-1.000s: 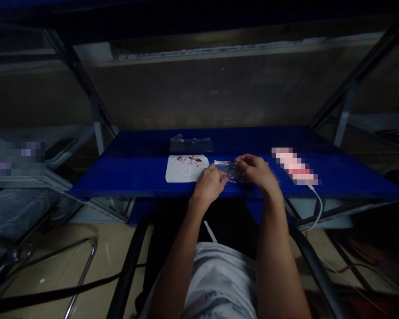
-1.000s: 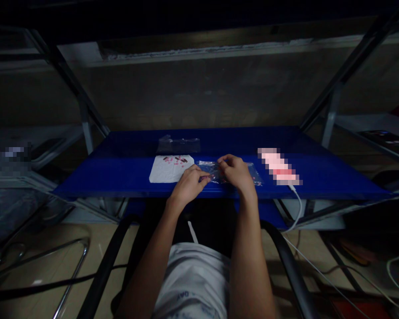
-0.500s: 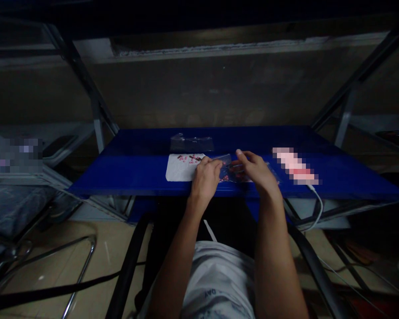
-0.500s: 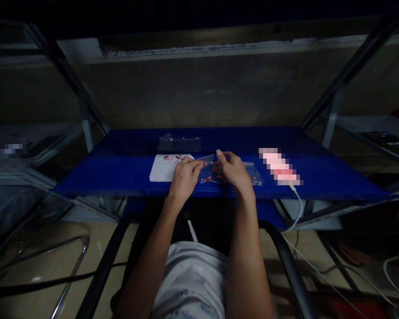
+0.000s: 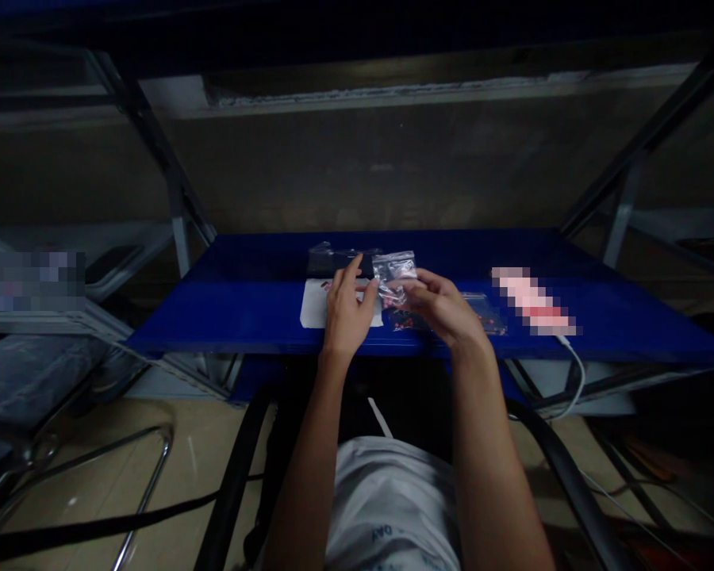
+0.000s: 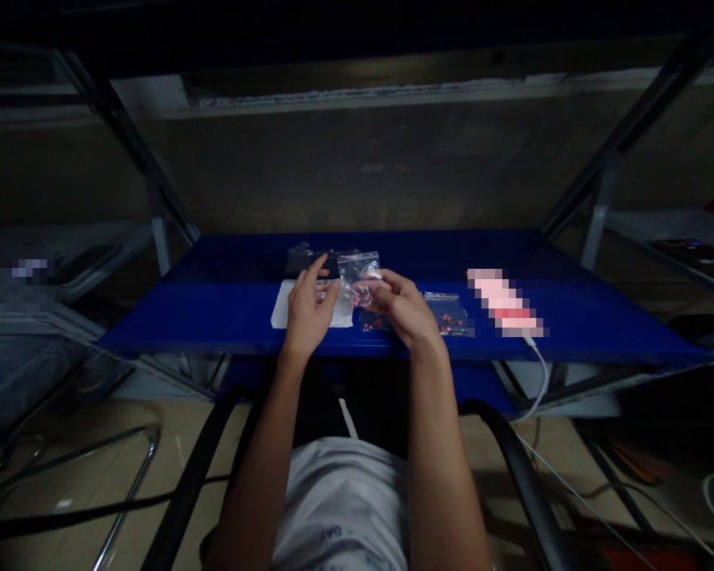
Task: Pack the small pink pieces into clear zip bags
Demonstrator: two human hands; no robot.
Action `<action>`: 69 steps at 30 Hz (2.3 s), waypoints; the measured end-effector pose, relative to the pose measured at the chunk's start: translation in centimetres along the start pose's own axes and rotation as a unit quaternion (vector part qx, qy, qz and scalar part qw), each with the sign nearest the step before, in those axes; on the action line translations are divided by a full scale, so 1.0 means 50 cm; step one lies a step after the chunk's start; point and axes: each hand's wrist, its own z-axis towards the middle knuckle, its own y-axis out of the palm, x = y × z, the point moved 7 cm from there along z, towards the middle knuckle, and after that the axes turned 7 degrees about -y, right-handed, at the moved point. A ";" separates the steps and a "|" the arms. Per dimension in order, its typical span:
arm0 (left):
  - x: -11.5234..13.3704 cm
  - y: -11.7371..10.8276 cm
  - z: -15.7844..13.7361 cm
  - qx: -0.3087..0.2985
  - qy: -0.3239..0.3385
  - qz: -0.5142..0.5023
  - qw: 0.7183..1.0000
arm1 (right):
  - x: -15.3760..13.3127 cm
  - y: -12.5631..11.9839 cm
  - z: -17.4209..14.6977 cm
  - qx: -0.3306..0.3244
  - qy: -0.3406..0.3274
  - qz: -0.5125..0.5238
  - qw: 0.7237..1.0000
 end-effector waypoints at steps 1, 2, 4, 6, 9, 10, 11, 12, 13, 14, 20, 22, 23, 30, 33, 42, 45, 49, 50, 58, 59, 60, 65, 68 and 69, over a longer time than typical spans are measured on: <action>-0.002 -0.002 0.001 0.002 0.003 -0.005 1.000 | -0.002 0.006 -0.003 -0.014 0.005 -0.002 1.000; -0.002 -0.001 0.001 -0.001 0.007 -0.008 1.000 | -0.005 0.011 -0.005 -0.027 0.007 -0.009 1.000; 0.000 0.003 0.001 -0.014 0.017 -0.011 1.000 | -0.010 0.018 -0.008 -0.050 0.001 -0.034 0.998; 0.004 0.006 0.002 -0.026 0.018 -0.009 0.999 | -0.016 0.021 -0.009 -0.067 -0.014 -0.067 0.995; 0.007 0.003 0.003 -0.047 0.002 -0.015 0.999 | -0.023 0.021 -0.006 -0.075 -0.035 -0.104 0.991; 0.006 0.001 0.004 -0.053 -0.004 -0.021 0.998 | -0.024 0.018 -0.005 -0.070 -0.041 -0.112 0.990; 0.005 -0.001 0.005 -0.058 -0.009 -0.028 0.998 | -0.026 0.015 -0.003 -0.060 -0.048 -0.120 0.990; 0.001 -0.003 0.006 -0.062 -0.016 -0.038 0.997 | -0.027 0.011 -0.001 -0.044 -0.054 -0.126 0.989; -0.004 -0.005 0.008 -0.066 -0.026 -0.054 0.996 | -0.028 0.005 0.001 -0.023 -0.060 -0.130 0.989; -0.012 -0.006 0.010 -0.073 -0.041 -0.077 0.994 | -0.027 -0.001 0.003 0.001 -0.063 -0.131 0.989; -0.049 0.020 -0.002 -0.213 -0.177 -0.229 0.933 | -0.010 -0.017 0.011 0.059 -0.051 -0.122 0.989; -0.044 0.022 -0.008 -0.240 -0.188 -0.238 0.922 | -0.024 -0.017 0.010 0.063 -0.079 -0.166 0.981; -0.041 0.020 -0.007 -0.235 -0.186 -0.243 0.923 | -0.038 -0.016 0.008 0.074 -0.103 -0.210 0.970; -0.029 0.007 0.003 -0.149 -0.151 -0.252 0.944 | -0.114 0.050 -0.022 0.022 -0.179 -0.349 0.920; -0.032 0.018 0.001 -0.153 -0.163 -0.261 0.939 | -0.102 0.080 -0.023 -0.035 -0.164 -0.282 0.945; -0.030 0.033 0.000 -0.166 -0.145 -0.248 0.943 | -0.087 0.092 -0.022 -0.059 -0.136 -0.224 0.963; -0.041 0.036 -0.003 -0.193 -0.160 -0.243 0.937 | -0.085 0.088 -0.021 -0.058 -0.126 -0.234 0.962; -0.054 0.042 -0.005 -0.212 -0.183 -0.253 0.926 | -0.074 0.079 -0.014 -0.053 -0.117 -0.209 0.969; -0.055 0.044 -0.006 -0.214 -0.186 -0.255 0.924 | -0.071 0.077 -0.012 -0.049 -0.113 -0.202 0.972; -0.034 0.032 0.001 -0.181 -0.136 -0.212 0.951 | -0.057 0.067 -0.009 -0.020 -0.075 -0.174 0.982; -0.032 0.031 0.002 -0.174 -0.126 -0.207 0.955 | -0.058 0.068 -0.011 -0.024 -0.071 -0.182 0.980; -0.031 0.032 0.002 -0.168 -0.118 -0.202 0.957 | -0.061 0.070 -0.013 -0.029 -0.071 -0.195 0.978; -0.029 0.039 0.000 -0.149 -0.108 -0.186 0.965 | -0.083 0.073 -0.024 -0.027 -0.099 -0.256 0.961; -0.024 0.038 0.001 -0.154 -0.104 -0.195 0.963 | -0.081 0.069 -0.023 -0.020 -0.101 -0.238 0.966; -0.023 0.039 0.002 -0.166 -0.105 -0.203 0.959 | -0.078 0.066 -0.022 -0.016 -0.096 -0.231 0.968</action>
